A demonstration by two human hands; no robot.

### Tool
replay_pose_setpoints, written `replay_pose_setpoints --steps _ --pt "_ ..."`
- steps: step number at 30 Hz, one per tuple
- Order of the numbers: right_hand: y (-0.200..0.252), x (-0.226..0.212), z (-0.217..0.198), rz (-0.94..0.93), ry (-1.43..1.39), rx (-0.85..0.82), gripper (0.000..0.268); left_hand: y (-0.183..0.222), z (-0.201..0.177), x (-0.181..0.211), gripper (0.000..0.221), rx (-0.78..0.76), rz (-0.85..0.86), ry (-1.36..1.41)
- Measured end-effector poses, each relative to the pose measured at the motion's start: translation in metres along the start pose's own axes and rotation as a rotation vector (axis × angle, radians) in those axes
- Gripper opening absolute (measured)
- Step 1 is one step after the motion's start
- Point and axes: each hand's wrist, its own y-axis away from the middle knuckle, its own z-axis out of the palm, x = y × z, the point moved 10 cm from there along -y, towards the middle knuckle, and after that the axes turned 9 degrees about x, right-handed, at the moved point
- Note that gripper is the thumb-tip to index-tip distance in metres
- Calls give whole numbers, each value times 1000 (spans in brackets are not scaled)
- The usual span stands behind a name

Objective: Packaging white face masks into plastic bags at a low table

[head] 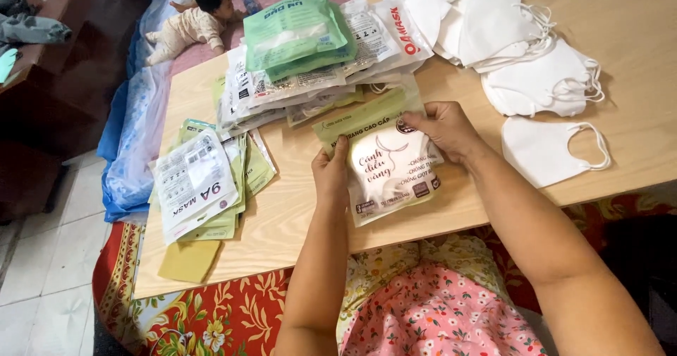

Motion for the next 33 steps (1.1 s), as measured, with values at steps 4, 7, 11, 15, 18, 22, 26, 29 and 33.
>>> replay_pose_setpoints --steps 4,7,11,15,18,22,26,29,33 --pt "-20 0 -25 -227 287 113 26 -15 -7 -15 20 25 48 -38" --pt "-13 -25 -39 -463 657 377 9 -13 -3 -8 23 30 109 -130" --pt "31 -54 17 -929 562 76 8 -9 7 -1 19 16 253 -219" --pt "57 -40 71 -953 713 -259 18 -7 11 7 19 2 435 -404" --pt "47 -29 67 -1007 854 -198 19 -7 10 6 21 16 495 -472" --pt "37 -14 60 -916 995 -195 32 7 13 16 19 24 510 -500" --pt "19 -3 47 -891 1274 -85 37 9 18 23 19 8 525 -453" --pt "4 4 31 -776 1380 -37 37 -13 1 2 17 35 475 -377" --pt "-15 9 5 -734 1366 37 32 -58 -34 -33 13 126 360 -156"
